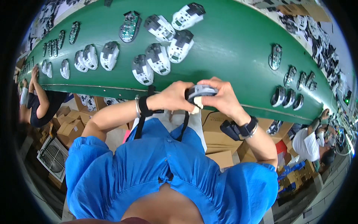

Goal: The person assembles small electronic devices by attaching black plastic covers to white circuit board units on a green table. They repeatedly pick up a unit, snap on a cover, and place the finished item back on the table or into a cardboard box.

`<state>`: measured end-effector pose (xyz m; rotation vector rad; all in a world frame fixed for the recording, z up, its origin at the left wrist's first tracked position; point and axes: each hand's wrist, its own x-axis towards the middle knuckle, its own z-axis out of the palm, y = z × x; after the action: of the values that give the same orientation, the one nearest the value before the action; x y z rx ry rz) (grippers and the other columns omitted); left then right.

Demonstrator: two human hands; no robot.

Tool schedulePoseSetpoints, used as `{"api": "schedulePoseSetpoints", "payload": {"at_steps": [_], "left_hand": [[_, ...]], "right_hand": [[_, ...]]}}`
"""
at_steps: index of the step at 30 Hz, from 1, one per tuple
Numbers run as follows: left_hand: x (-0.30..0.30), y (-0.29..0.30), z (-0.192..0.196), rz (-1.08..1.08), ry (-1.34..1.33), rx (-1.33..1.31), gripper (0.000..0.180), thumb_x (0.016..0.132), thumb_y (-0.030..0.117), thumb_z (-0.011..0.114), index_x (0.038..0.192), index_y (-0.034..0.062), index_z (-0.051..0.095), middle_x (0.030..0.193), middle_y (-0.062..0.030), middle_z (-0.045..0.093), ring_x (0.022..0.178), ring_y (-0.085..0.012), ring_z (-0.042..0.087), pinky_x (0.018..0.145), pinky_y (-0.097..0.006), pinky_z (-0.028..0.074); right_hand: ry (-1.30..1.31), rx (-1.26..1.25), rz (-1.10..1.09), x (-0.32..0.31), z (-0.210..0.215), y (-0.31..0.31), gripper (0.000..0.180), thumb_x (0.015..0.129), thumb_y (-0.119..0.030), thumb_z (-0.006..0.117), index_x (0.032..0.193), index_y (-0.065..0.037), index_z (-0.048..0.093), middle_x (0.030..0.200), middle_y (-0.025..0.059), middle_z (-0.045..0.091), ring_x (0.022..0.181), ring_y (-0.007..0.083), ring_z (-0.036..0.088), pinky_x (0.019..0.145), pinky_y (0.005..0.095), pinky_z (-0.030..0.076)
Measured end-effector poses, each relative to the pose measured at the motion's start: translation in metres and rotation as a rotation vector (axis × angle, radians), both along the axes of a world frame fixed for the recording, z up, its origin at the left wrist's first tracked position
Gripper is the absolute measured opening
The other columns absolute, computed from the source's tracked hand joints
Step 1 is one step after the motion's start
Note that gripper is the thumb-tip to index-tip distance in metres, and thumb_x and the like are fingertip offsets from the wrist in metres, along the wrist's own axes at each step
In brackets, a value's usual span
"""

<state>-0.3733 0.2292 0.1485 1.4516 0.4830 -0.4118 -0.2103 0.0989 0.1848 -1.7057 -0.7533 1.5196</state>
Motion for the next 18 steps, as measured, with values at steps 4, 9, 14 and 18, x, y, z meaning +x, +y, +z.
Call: {"api": "schedulePoseSetpoints", "payload": {"at_steps": [4,9,14,18], "left_hand": [[0.012,0.004,-0.009,-0.035,-0.056,-0.078,0.085,0.061,0.028,0.082,0.130,-0.0054,0.044,0.117,-0.0192,0.059,0.103,-0.0255,0.060,0.090,-0.032,0.047],[-0.005,0.027,-0.013,0.099,-0.409,0.707,0.098,0.067,0.029,0.080,0.146,0.0019,0.028,0.143,-0.0228,0.036,0.131,-0.0387,0.036,0.110,-0.044,0.030],[-0.030,0.027,-0.017,0.271,0.016,1.240,0.079,0.072,0.040,0.077,0.142,0.0296,0.042,0.150,-0.0246,0.018,0.138,-0.0471,0.015,0.103,-0.070,0.016],[-0.042,0.031,-0.042,0.338,0.218,1.341,0.076,0.074,0.048,0.073,0.142,0.0306,0.042,0.148,-0.0242,0.023,0.138,-0.0464,0.017,0.102,-0.071,0.017]], "right_hand": [[-0.065,-0.003,-0.135,0.012,-0.004,-0.005,0.041,0.070,-0.003,0.074,0.111,0.001,0.067,0.099,0.0065,0.063,0.091,0.0155,0.061,0.081,0.0276,0.050],[-0.474,0.194,-0.781,0.079,-0.058,-0.039,0.046,0.078,-0.009,0.074,0.120,0.002,0.058,0.108,0.0086,0.064,0.093,0.0151,0.061,0.082,0.0275,0.051],[-1.408,0.036,-0.637,0.112,-0.102,-0.070,0.071,0.071,-0.031,0.079,0.129,-0.002,0.052,0.127,0.0213,0.051,0.128,0.0357,0.036,0.107,0.0477,0.028],[-1.244,0.522,0.092,0.030,-0.041,0.069,0.088,0.057,-0.044,0.084,0.136,-0.023,0.049,0.148,0.0189,0.030,0.135,0.0408,0.028,0.109,0.0599,0.019]]}}
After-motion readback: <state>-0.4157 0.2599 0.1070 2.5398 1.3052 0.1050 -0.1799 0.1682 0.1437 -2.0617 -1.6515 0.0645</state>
